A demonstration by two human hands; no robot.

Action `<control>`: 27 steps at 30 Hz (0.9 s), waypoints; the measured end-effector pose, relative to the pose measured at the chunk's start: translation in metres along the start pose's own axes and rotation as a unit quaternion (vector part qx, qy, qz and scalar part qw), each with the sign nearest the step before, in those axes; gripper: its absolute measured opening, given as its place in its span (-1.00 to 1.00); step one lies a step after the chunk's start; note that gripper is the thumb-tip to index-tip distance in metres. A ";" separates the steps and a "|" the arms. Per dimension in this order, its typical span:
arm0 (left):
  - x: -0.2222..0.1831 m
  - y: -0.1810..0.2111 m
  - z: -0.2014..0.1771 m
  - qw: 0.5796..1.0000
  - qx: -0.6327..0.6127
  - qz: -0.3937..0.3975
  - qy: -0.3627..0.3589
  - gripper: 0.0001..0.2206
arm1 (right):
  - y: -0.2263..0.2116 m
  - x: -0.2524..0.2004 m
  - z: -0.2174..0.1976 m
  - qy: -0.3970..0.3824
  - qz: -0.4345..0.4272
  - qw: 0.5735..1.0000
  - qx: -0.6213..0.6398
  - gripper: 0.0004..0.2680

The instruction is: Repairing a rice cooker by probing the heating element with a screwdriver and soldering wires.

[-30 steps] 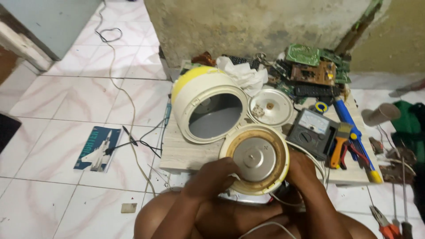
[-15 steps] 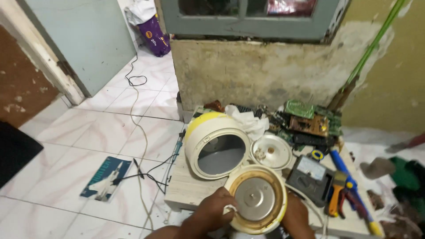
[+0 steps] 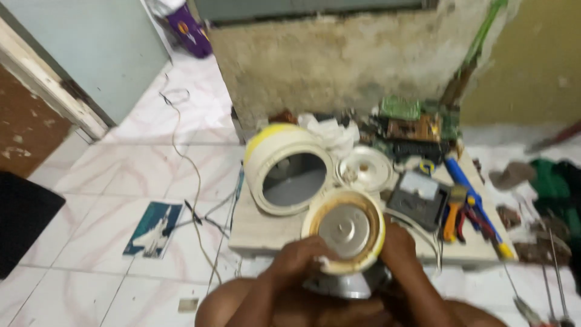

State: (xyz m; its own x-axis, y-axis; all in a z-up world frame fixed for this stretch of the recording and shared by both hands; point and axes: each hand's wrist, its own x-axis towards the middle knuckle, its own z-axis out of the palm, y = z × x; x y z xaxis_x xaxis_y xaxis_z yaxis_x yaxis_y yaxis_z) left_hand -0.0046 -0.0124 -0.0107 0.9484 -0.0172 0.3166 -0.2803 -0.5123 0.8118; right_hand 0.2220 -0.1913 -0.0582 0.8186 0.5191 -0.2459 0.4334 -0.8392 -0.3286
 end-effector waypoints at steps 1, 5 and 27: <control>-0.007 -0.010 0.012 0.997 0.034 -0.069 0.005 -0.56 | -0.002 -0.009 -0.007 -0.035 0.025 0.999 0.014 -0.61; -0.003 -0.006 0.022 0.986 0.069 -0.134 0.070 -0.75 | 0.013 -0.014 0.005 0.036 -0.068 0.997 0.011 -0.64; 0.035 0.009 0.025 0.980 0.152 -0.121 -0.036 -0.86 | -0.002 -0.051 -0.062 0.074 -0.274 0.788 0.546 -0.93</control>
State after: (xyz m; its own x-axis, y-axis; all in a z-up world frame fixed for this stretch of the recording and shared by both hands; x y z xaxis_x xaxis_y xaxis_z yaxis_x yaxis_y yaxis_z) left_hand 0.0297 -0.0388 -0.0049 0.9928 0.0808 0.0887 0.0004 -0.7415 0.6710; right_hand 0.2029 -0.2266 0.0117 0.6909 0.6625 0.2893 0.2215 0.1869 -0.9571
